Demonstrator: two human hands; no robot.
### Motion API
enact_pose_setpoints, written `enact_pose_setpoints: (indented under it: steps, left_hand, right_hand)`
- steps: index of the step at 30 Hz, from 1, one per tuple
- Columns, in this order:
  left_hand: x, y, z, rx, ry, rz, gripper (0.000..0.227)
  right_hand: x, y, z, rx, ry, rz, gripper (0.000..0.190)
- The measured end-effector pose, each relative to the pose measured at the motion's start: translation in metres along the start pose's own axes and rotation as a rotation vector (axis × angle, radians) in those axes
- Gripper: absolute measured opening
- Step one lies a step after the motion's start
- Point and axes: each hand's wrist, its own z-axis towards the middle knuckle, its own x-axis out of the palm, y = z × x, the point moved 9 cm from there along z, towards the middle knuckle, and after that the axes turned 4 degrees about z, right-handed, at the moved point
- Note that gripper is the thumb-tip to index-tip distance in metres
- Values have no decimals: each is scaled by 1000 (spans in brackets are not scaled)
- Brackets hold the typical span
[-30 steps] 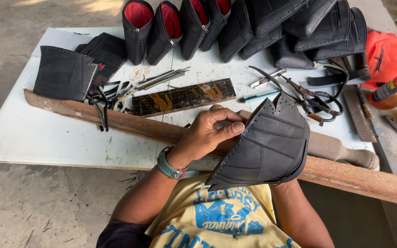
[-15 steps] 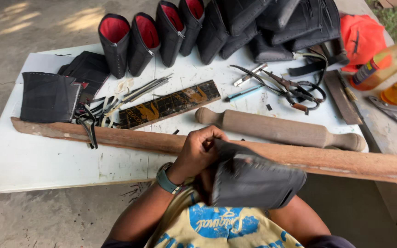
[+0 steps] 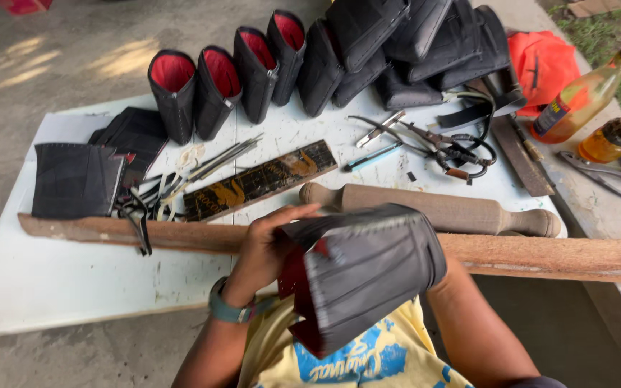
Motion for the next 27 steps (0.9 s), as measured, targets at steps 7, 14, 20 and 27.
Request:
enact_pose_setpoints:
  steps: [7,14,20,27]
  left_hand:
    - [-1,-35,20,-102,-162,411,27]
    - [15,-55,31,74,-5,145,28]
    - [22,-15,56,-25,28,-362,53]
    - [40,2,68,13,-13,-375,64]
  right_hand:
    - [85,89,-14,-401,-161,-351,97]
    - [137,52,-6,-198,34,-550,131]
    - [140,60,-11,-246,110,-547,128]
    - [136,65,-7,-189,100,-519,124]
